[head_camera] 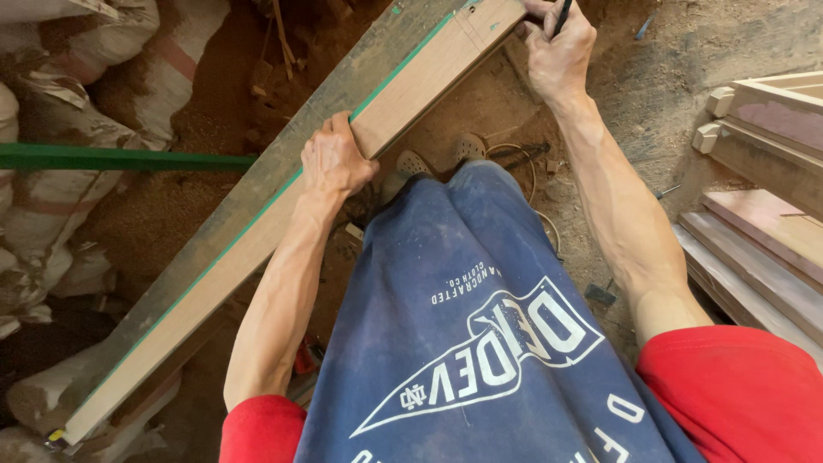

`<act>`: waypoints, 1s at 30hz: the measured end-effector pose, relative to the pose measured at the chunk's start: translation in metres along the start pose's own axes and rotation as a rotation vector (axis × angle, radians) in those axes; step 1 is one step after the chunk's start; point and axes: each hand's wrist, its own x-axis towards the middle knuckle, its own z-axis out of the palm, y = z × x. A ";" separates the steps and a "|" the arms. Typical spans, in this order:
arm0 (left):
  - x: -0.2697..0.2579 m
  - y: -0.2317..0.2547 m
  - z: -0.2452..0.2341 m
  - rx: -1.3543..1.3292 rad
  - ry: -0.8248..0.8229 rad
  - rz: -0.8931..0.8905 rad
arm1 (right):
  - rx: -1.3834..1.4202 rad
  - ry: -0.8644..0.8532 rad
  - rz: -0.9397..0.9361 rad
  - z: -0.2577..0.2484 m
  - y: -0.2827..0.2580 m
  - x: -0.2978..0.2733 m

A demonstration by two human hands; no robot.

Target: The person measures and marks wooden planks using a metal ruler and a pencil. They repeatedly align the ruler, draw lines, and reposition the planks on a workbench to mark multiple sections.

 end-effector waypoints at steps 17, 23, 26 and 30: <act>0.003 0.001 0.000 -0.001 -0.040 -0.019 | 0.112 0.044 0.111 0.003 0.000 0.000; 0.007 0.003 0.003 0.011 -0.045 -0.021 | 0.200 0.059 0.005 0.003 0.015 0.001; 0.008 0.004 0.003 -0.005 -0.025 -0.015 | 0.312 0.040 0.009 0.003 0.019 0.001; 0.005 0.004 0.003 -0.017 -0.012 -0.005 | 0.383 0.048 0.039 0.004 0.020 0.000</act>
